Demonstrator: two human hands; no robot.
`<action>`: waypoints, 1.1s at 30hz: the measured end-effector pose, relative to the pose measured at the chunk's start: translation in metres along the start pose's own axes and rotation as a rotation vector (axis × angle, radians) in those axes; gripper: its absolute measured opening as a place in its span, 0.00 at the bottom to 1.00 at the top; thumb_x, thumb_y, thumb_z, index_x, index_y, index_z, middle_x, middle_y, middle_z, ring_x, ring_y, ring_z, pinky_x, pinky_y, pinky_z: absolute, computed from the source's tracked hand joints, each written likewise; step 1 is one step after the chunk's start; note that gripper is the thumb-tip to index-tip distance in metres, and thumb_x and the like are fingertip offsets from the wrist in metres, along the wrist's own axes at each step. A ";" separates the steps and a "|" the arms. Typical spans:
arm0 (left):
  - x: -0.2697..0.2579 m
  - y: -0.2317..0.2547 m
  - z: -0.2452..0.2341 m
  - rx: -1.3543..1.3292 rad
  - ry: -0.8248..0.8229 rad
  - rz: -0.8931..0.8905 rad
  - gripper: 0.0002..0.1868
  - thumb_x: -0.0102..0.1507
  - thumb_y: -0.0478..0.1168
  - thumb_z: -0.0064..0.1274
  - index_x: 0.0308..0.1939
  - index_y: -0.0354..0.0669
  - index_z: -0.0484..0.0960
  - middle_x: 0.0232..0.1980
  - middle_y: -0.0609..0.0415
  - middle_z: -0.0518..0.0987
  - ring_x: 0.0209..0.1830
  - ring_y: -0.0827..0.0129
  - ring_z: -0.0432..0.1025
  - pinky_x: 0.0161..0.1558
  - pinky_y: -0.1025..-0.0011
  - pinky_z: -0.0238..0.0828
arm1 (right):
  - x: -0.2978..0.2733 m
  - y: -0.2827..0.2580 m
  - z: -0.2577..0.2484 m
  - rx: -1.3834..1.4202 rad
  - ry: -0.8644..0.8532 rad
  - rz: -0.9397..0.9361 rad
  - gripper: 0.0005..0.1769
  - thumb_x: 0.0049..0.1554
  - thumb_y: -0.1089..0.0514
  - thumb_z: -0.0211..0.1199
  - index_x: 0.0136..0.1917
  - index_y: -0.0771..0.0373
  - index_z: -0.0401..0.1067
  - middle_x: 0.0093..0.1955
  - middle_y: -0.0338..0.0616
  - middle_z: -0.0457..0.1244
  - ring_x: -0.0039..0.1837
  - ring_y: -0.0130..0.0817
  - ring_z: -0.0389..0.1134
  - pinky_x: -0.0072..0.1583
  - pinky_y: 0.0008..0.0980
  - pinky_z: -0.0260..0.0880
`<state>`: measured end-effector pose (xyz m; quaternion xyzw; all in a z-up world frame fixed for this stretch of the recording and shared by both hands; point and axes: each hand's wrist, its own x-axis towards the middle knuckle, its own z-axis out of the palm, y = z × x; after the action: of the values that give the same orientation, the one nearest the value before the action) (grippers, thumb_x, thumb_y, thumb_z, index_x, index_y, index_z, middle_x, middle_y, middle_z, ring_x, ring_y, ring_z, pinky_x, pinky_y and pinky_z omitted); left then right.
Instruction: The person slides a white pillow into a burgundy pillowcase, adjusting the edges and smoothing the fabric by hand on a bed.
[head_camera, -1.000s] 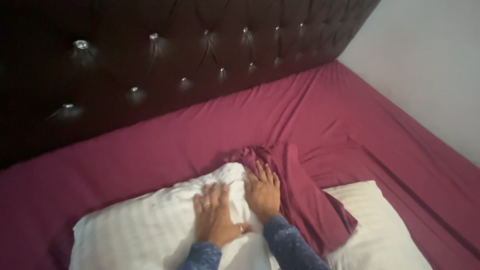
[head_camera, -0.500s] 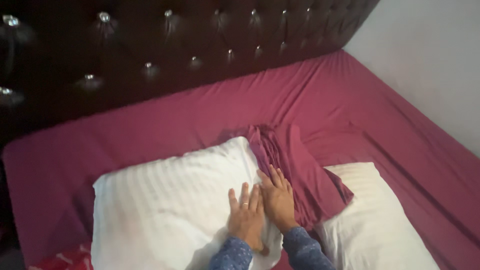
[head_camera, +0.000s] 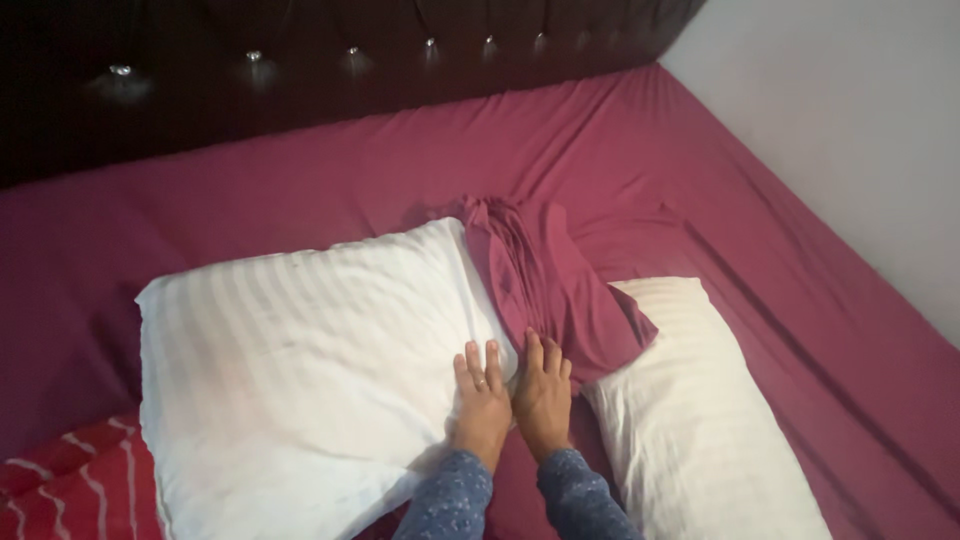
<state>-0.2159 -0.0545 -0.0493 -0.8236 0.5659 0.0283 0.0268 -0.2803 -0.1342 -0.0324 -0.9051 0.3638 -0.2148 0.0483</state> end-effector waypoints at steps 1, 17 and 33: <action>0.001 0.004 0.002 0.134 -0.030 0.003 0.25 0.69 0.47 0.42 0.69 0.44 0.73 0.84 0.36 0.47 0.79 0.26 0.43 0.69 0.28 0.34 | 0.001 0.001 0.000 0.000 0.005 0.001 0.33 0.56 0.65 0.54 0.75 0.61 0.60 0.71 0.60 0.58 0.65 0.62 0.61 0.65 0.49 0.62; -0.024 -0.037 -0.027 -0.159 -0.077 0.237 0.16 0.65 0.38 0.48 0.52 0.38 0.86 0.80 0.35 0.56 0.79 0.29 0.47 0.75 0.35 0.38 | 0.023 0.026 0.000 -0.053 -0.147 0.154 0.32 0.57 0.62 0.47 0.75 0.58 0.56 0.61 0.59 0.62 0.50 0.61 0.71 0.51 0.56 0.71; -0.065 -0.072 -0.063 -0.125 -0.040 0.268 0.15 0.61 0.40 0.57 0.49 0.37 0.87 0.74 0.39 0.66 0.74 0.38 0.58 0.66 0.41 0.52 | 0.017 0.020 -0.016 -0.150 -0.051 0.195 0.29 0.57 0.56 0.57 0.71 0.60 0.63 0.60 0.54 0.63 0.61 0.54 0.68 0.59 0.49 0.70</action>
<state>-0.1712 0.0274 0.0199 -0.7401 0.6671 0.0832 -0.0172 -0.2891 -0.1595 -0.0172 -0.8716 0.4638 -0.1583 0.0102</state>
